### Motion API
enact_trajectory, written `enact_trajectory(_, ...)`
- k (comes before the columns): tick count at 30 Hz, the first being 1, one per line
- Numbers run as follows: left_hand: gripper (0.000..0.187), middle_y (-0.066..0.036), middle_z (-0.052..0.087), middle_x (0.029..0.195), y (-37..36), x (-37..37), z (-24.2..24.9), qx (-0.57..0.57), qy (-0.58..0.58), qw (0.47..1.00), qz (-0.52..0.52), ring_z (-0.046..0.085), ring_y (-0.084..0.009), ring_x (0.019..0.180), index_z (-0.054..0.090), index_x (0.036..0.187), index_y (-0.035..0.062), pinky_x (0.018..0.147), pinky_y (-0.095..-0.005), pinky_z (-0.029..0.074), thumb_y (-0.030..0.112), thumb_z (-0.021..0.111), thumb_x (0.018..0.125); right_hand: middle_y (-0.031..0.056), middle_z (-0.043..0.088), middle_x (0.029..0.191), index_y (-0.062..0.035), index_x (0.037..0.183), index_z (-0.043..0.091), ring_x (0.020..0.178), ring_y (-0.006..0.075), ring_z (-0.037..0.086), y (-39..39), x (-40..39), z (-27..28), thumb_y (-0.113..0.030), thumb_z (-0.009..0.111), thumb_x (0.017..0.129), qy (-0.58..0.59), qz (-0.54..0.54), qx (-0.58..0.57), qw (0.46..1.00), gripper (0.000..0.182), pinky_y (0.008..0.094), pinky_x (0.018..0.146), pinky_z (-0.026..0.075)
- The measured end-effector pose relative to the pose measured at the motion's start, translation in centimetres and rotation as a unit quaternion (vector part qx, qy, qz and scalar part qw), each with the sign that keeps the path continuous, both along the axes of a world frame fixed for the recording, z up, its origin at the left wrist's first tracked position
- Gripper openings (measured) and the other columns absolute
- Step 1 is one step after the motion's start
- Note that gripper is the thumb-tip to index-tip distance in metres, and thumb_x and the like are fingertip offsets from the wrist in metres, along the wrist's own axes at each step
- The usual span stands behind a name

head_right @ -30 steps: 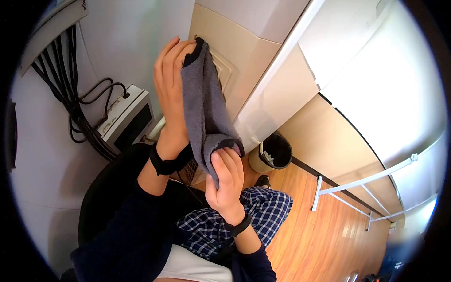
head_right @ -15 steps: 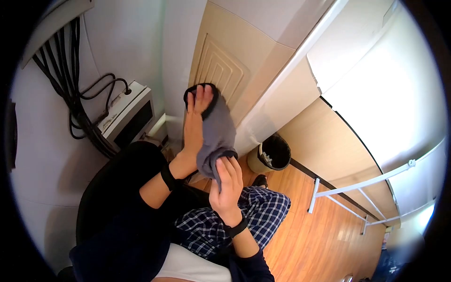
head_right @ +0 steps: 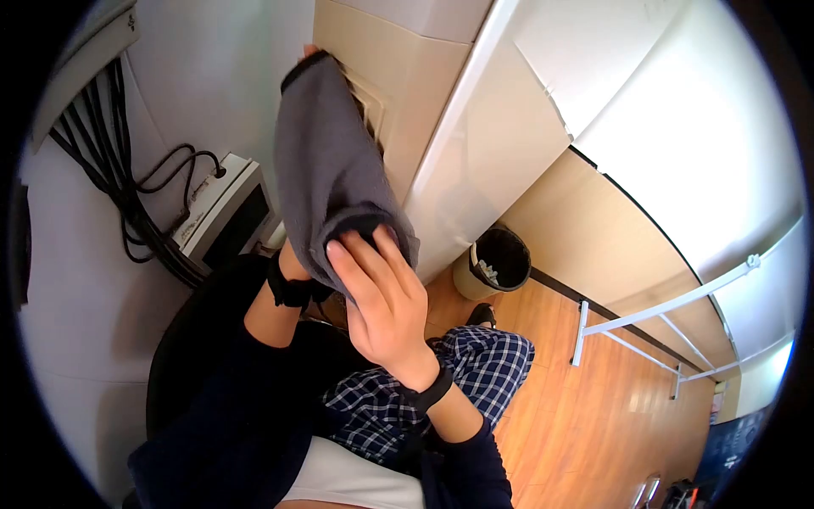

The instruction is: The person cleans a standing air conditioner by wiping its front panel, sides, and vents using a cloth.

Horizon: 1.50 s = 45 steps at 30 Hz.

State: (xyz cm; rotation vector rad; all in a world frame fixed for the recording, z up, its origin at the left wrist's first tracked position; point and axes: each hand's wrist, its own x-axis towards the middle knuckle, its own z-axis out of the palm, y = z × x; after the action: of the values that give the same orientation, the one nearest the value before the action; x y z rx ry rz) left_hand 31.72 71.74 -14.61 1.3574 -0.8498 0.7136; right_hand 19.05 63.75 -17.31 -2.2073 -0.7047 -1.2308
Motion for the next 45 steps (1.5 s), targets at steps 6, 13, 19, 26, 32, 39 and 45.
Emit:
enact_trajectory(6,0.057,-0.013,0.02,0.148,1.4,-1.8,-8.2,0.091,0.088,0.991,0.037,0.012,-0.0278,0.137,0.026,0.139,-0.0017,0.112,-0.0398,0.009,0.021,0.043,0.089,0.0149,0.061,0.11,-0.0037,0.115,0.058,0.103,0.0351,0.056,-0.5,-0.4,-2.2,0.004,0.057,0.067,0.052,-0.011,-0.015,0.998,0.048,0.0388,0.09,0.046)
enact_trajectory(13,0.055,-0.014,0.022,0.145,-0.6,-4.2,-15.6,0.143,0.156,0.976,0.049,0.015,-0.0284,0.135,0.027,0.137,-0.0019,0.111,-0.0402,0.011,0.02,0.043,0.089,0.0119,0.059,0.114,-0.0075,0.119,0.056,0.106,0.0299,0.057,-2.4,-2.4,-6.7,0.002,0.055,0.07,0.186,-0.017,-0.081,0.979,0.05,0.0355,0.087,0.049)
enact_trajectory(19,0.053,-0.015,0.024,0.143,-2.7,-6.6,-19.8,0.172,0.18,0.968,0.026,0.017,-0.0289,0.133,0.029,0.135,-0.002,0.109,-0.0405,0.012,0.02,0.043,0.089,0.0154,0.061,0.106,-0.0049,0.115,0.058,0.092,0.0323,0.062,-3.2,-3.5,-6.3,0.0,0.058,0.069,0.158,0.01,-0.025,0.987,0.046,0.0359,0.075,0.053)
enact_trajectory(26,0.051,-0.015,0.026,0.14,-1.2,-6.9,-20.3,0.211,0.188,0.959,0.008,0.019,-0.0296,0.131,0.03,0.133,-0.0022,0.108,-0.0409,0.014,0.019,0.042,0.089,0.0156,0.063,0.09,-0.0047,0.105,0.063,0.072,0.0298,0.064,-2.8,-5.0,-4.1,-0.003,0.061,0.069,0.064,0.073,0.015,0.995,0.036,0.034,0.063,0.053)
enact_trajectory(32,0.049,-0.016,0.028,0.138,0.4,-4.1,-15.9,0.223,0.188,0.957,-0.003,0.021,-0.0301,0.129,0.032,0.132,-0.0024,0.107,-0.0413,0.015,0.019,0.042,0.089,0.0134,0.063,0.088,-0.0095,0.11,0.062,0.065,0.0252,0.062,-1.3,-3.6,-1.7,-0.009,0.064,0.072,-0.025,0.104,0.084,0.991,0.038,0.0294,0.056,0.051)
enact_trajectory(39,0.047,-0.017,0.031,0.135,1.3,-4.1,-14.5,0.248,0.18,0.952,0.015,0.024,-0.0307,0.127,0.033,0.13,-0.0026,0.105,-0.0417,0.017,0.018,0.042,0.089,0.0126,0.064,0.095,-0.0096,0.114,0.062,0.078,0.0266,0.063,-3.1,-3.9,-3.4,-0.005,0.063,0.071,0.011,0.059,0.08,0.995,0.043,0.0317,0.07,0.053)
enact_trajectory(45,0.045,-0.017,0.032,0.133,0.1,-5.8,-18.4,0.266,0.194,0.944,0.028,0.026,-0.0313,0.125,0.035,0.129,-0.0028,0.104,-0.042,0.018,0.017,0.042,0.089,0.0108,0.064,0.098,-0.0091,0.116,0.06,0.081,0.0241,0.064,-3.7,-5.0,-6.7,-0.007,0.06,0.072,0.114,0.046,0.074,0.99,0.043,0.0316,0.071,0.053)
